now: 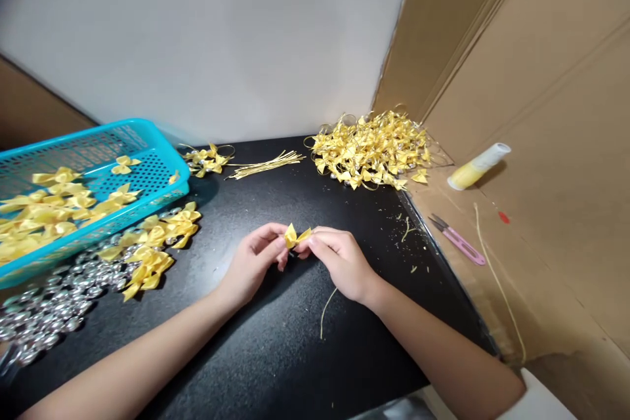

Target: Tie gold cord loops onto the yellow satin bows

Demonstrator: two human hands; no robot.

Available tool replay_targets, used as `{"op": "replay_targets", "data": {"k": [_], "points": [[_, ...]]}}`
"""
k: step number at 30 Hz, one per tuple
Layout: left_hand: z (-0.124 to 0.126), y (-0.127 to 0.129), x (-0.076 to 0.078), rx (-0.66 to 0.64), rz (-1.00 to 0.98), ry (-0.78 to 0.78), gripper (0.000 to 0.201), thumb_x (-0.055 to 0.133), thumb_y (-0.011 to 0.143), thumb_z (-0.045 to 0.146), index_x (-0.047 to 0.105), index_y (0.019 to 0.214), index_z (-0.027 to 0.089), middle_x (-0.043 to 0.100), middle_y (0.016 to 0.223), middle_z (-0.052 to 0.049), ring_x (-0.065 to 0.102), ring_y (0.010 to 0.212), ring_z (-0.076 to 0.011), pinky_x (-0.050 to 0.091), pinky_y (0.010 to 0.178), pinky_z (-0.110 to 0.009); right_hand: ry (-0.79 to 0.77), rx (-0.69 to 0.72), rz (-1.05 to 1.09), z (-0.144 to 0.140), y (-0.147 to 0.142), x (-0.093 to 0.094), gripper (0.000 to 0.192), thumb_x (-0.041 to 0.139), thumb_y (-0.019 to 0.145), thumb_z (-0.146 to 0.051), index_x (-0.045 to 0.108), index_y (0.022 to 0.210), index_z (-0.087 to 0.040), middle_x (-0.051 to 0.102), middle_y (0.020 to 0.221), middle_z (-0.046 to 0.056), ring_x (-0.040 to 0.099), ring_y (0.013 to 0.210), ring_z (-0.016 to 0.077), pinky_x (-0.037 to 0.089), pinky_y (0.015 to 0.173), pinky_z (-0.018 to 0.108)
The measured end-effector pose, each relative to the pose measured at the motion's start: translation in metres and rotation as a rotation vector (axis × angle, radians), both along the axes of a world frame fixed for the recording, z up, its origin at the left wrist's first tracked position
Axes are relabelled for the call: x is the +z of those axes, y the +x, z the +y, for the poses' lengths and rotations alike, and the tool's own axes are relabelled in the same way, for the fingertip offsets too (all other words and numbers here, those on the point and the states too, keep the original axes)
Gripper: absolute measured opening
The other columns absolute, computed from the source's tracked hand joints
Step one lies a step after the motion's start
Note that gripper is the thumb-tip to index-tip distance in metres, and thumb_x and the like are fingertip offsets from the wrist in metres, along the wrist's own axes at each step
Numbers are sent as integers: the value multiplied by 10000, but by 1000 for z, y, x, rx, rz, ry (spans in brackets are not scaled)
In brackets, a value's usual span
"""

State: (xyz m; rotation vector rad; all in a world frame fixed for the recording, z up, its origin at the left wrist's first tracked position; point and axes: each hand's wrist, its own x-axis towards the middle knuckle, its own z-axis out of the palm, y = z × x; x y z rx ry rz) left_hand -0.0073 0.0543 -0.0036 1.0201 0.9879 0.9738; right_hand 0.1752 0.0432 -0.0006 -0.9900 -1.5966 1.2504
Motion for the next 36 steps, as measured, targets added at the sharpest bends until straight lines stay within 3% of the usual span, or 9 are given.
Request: {"op": "replay_targets", "data": {"k": [8,13,16,20,27,33,36], "points": [[-1,-5,-6,-94,-16,0,207,750,790,346,696,811,147,634,592,19,539,533,-72,469,565,-186,216,-54,-118,-6,3,1,339,432,1010,-243,709,837,-155,700,801,63,652,768,143,522,728,275],[4,-11,-9,-285,-255,-46,184,766,768,308,710,847,151,668,756,-22,605,645,-114,523,581,-222,688,26,-334,-6,11,5,221,449,973,-132,670,976,-131,720,926,114,655,867,178,536,778,346],[5,-14,-8,-355,-304,-115,225,747,784,351,675,808,140,659,782,-32,620,639,-128,537,557,-243,830,95,-437,-5,13,6,180,475,961,-125,655,955,-123,719,924,124,635,857,185,537,763,358],[8,-15,-4,-446,-218,-125,193,756,801,258,606,849,146,613,698,15,573,592,-78,498,554,-187,894,116,-485,-7,13,7,170,483,950,-105,653,936,-105,723,936,136,633,874,188,555,789,359],[10,-18,2,-599,-223,-161,254,753,812,221,520,899,167,640,747,12,597,661,-84,491,611,-193,921,127,-519,-8,15,6,201,465,954,-101,665,948,-125,720,979,121,652,978,189,562,857,353],[9,-16,1,-581,-259,-164,251,761,801,196,520,865,166,631,701,37,591,626,-65,467,599,-176,909,111,-486,-9,12,7,174,485,944,-106,653,984,-120,713,990,122,647,974,201,555,854,359],[10,-16,-2,-494,-241,-162,278,785,774,197,521,859,172,678,719,17,598,589,-64,445,533,-155,848,12,-451,-10,15,10,201,450,951,-134,624,852,-154,683,878,103,621,851,197,537,783,366]]}}
